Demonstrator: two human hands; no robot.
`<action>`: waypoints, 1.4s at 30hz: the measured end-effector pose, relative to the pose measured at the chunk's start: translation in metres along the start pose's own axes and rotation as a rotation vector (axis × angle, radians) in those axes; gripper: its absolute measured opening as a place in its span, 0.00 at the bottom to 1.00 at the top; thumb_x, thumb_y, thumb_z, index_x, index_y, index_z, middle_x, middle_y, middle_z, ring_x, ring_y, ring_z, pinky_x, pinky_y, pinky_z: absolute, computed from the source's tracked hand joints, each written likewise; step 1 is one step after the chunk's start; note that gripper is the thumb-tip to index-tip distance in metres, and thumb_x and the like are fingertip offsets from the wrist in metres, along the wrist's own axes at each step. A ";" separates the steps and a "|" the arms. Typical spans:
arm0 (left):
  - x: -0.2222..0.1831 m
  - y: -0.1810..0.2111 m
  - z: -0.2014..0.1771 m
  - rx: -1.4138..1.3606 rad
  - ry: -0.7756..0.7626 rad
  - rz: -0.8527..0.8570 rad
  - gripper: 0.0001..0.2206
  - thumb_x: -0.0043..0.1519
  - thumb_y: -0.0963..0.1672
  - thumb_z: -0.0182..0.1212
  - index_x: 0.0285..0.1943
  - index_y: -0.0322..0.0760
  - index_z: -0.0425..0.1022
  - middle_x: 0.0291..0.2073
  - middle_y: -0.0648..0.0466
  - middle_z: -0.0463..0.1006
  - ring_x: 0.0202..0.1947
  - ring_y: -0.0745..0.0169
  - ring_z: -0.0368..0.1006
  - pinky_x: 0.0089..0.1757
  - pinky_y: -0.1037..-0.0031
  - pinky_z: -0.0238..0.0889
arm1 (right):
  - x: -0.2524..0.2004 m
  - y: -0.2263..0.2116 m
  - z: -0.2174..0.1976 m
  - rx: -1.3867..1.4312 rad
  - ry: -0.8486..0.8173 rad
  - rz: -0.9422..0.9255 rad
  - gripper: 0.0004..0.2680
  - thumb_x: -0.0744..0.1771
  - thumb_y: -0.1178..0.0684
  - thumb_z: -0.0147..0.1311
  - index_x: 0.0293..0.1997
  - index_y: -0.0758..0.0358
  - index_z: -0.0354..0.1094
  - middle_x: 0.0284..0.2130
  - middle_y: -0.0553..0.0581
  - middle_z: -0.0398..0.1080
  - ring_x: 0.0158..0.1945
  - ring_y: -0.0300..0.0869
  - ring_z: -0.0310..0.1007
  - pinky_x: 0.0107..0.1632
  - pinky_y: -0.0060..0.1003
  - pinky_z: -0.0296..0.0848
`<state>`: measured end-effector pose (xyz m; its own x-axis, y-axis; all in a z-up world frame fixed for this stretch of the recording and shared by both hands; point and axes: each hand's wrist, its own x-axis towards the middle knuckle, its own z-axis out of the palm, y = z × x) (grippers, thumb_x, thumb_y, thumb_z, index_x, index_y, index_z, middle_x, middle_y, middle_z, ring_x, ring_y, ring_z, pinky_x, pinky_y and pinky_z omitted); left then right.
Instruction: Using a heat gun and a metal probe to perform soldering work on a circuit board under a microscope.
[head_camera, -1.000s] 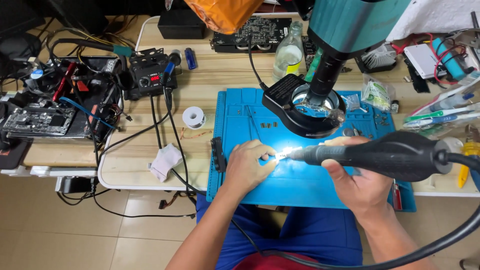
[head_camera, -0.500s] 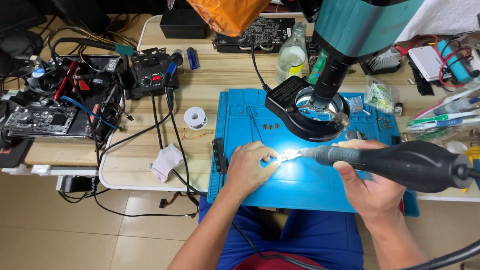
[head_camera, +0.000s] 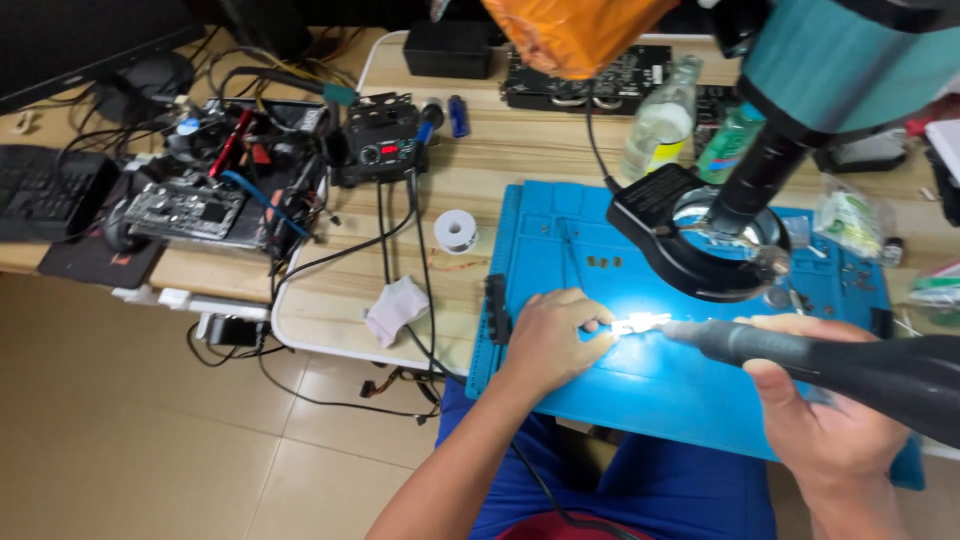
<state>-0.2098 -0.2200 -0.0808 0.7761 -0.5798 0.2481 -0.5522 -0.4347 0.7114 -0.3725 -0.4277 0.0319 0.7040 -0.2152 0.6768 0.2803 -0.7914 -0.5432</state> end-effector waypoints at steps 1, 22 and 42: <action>0.000 0.002 -0.002 -0.013 -0.022 0.002 0.09 0.60 0.49 0.65 0.45 0.54 0.88 0.34 0.67 0.80 0.43 0.60 0.78 0.50 0.60 0.63 | 0.000 0.003 -0.002 -0.062 -0.012 -0.035 0.16 0.71 0.50 0.59 0.49 0.85 0.76 0.48 0.77 0.78 0.50 0.62 0.81 0.57 0.56 0.79; -0.002 0.001 -0.002 -0.019 -0.051 -0.007 0.09 0.62 0.48 0.66 0.47 0.53 0.87 0.37 0.65 0.79 0.44 0.59 0.78 0.52 0.59 0.63 | -0.039 0.000 -0.021 -0.207 -0.125 0.169 0.25 0.73 0.45 0.54 0.72 0.81 0.71 0.65 0.77 0.75 0.74 0.71 0.76 0.82 0.57 0.75; 0.000 -0.001 -0.002 -0.015 -0.053 0.008 0.07 0.60 0.47 0.68 0.45 0.53 0.86 0.34 0.66 0.77 0.42 0.60 0.76 0.49 0.60 0.62 | -0.044 0.049 -0.021 0.053 0.247 -0.176 0.24 0.78 0.40 0.37 0.69 0.83 0.47 0.51 0.96 0.61 0.56 0.84 0.73 0.68 0.91 0.82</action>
<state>-0.2085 -0.2186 -0.0804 0.7545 -0.6187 0.2188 -0.5531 -0.4200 0.7195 -0.4041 -0.4690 -0.0138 0.4632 -0.2150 0.8598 0.4222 -0.7994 -0.4274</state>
